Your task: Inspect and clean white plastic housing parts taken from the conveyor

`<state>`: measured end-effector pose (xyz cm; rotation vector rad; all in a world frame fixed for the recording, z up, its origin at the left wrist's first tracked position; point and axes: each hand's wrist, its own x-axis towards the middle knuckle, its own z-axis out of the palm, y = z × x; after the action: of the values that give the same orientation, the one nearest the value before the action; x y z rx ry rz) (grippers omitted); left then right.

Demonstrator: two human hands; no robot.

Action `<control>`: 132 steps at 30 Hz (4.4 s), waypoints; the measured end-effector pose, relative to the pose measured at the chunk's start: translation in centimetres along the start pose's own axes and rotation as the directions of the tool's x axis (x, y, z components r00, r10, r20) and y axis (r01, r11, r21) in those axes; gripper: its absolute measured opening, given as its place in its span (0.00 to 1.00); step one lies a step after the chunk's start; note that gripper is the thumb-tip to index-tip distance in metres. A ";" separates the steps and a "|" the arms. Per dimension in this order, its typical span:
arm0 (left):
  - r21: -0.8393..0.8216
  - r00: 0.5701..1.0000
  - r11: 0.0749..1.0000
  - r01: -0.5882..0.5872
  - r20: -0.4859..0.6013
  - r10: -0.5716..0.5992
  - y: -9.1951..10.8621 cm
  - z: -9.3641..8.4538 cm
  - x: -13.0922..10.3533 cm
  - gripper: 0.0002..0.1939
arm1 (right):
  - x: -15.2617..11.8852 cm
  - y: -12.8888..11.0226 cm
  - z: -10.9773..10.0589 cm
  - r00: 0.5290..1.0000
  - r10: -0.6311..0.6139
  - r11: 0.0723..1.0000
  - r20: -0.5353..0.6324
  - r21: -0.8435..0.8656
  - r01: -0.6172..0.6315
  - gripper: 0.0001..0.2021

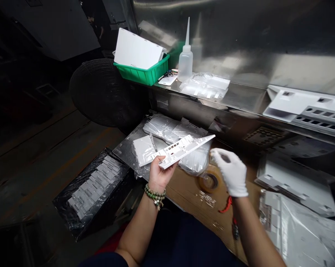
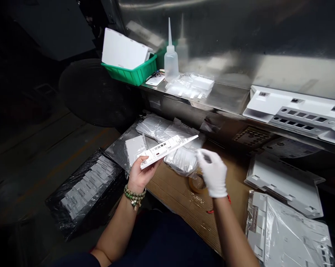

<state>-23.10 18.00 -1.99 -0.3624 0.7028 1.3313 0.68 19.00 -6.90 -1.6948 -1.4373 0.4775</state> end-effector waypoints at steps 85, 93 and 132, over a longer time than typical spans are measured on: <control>0.486 0.937 0.851 -0.196 0.349 0.016 2.7 -7.7 -3.0 0.46 | 1.5 -4.4 -1.2 0.907 -0.338 0.922 -0.251 0.107 0.373 0.07; 0.596 0.903 0.722 -0.351 0.419 0.094 0.8 -6.5 -3.0 0.41 | -1.0 -5.6 0.1 0.931 -0.312 0.915 -0.192 0.202 0.348 0.07; 0.468 0.915 0.882 -0.059 0.377 -0.139 5.4 -4.0 -3.9 0.40 | -6.4 14.0 3.7 0.850 0.493 0.794 0.186 -0.495 -0.353 0.10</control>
<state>-29.59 13.80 -1.59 0.2884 0.6379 1.0988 4.83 14.47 -21.53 -2.4373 -1.4460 0.7279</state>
